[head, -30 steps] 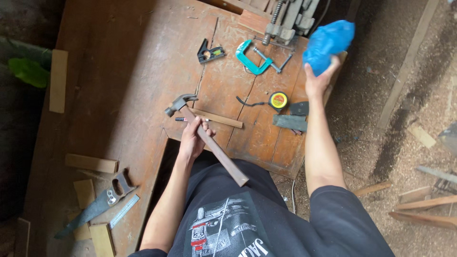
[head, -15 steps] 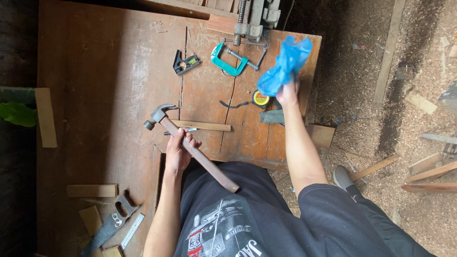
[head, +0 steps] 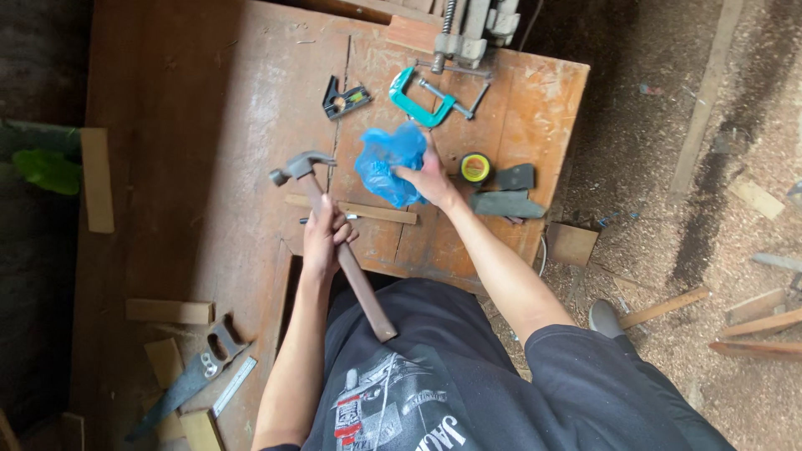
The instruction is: The person measures several small wooden pieces on a workbench using a metal ruler. They repeatedly place the ruler on different pieces, adjust positions, and handle the wood pieces one at a time. The person also picks up a hammer and a blue plastic bag containing nails toward the end.
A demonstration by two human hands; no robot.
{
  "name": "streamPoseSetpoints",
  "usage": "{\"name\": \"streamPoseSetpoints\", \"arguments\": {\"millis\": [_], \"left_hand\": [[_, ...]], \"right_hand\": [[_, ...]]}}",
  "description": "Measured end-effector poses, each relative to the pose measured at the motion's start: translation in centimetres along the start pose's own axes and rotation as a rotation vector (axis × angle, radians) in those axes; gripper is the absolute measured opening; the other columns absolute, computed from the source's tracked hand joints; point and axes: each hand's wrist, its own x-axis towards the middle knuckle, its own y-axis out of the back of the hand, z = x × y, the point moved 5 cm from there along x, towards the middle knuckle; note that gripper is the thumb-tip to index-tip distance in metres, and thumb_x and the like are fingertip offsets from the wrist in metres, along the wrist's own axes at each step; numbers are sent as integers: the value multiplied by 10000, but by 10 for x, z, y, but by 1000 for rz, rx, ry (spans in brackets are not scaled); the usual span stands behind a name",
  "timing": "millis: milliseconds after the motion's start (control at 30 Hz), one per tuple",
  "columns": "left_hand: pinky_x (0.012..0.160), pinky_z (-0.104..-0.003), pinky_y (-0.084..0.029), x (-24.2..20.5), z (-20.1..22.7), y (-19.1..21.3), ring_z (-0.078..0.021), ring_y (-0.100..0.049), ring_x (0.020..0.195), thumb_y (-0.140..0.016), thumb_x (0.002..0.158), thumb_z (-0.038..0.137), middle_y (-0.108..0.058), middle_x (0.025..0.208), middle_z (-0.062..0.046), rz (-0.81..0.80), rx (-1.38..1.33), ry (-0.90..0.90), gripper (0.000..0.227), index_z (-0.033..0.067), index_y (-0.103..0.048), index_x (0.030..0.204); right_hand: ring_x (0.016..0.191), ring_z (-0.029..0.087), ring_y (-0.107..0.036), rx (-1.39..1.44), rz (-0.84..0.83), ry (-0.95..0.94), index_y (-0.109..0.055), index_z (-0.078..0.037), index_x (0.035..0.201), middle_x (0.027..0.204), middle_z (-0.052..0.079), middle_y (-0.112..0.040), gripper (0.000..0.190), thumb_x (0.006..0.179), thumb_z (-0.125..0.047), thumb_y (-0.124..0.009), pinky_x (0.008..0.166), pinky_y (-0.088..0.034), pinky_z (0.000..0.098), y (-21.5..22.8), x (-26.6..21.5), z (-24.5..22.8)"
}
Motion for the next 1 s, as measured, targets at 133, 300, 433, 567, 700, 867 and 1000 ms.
{"name": "streamPoseSetpoints", "arguments": {"millis": [133,300,433,567,700,867,1000], "left_hand": [[468,-221,-389,5,6,-14,-43,-417,512,-761,947,235,-484,721,46,145,232,-47,283,98,-514,942],[470,-210,-439,7,12,-29,-42,-532,580,-824,845,216,-606,792,29,197,391,-113,314,84,-623,1047],[483,-220,-477,4,14,-28,-46,-562,615,-854,855,239,-600,811,20,204,468,-149,346,45,-610,1004],[479,-234,-465,1,12,-24,-63,-541,601,-878,868,249,-568,785,6,185,466,-124,375,27,-592,963],[456,-227,-440,-2,12,-21,-50,-549,568,-841,840,193,-622,786,10,169,477,-77,310,38,-626,1000],[432,-244,-443,-5,12,-14,-85,-554,489,-738,862,41,-634,757,-23,189,539,-92,212,-13,-595,1009],[427,-239,-452,-14,13,0,-87,-553,468,-679,889,51,-622,749,-21,226,522,-90,183,13,-596,1048]], "right_hand": [[1255,132,-515,90,-104,-45,-438,-77,1404,1314,50,-558,428,1005,-43,-589,1115,-432,329,-32,-3,31],[1186,115,-496,44,-224,68,-479,-76,1328,1228,26,-519,235,1095,-44,-471,1066,-440,300,-42,-16,27],[1125,121,-525,-38,-189,73,-485,-70,1264,1170,34,-533,129,1140,-105,-476,1015,-481,303,-53,-24,13],[1116,167,-570,-157,-109,109,-470,-37,1252,1192,85,-582,213,1094,-173,-515,984,-491,341,-65,-32,-2],[1067,219,-655,-344,-13,-6,-507,-32,1180,1124,123,-647,233,1092,-246,-536,926,-520,370,-66,-36,-4],[966,245,-652,-488,129,-139,-534,-64,1128,1038,119,-614,203,1120,-239,-430,851,-543,406,-49,-33,6],[904,231,-617,-706,347,46,-459,-53,1112,1005,119,-551,148,991,-22,-539,774,-531,388,-10,-29,-24]]}}
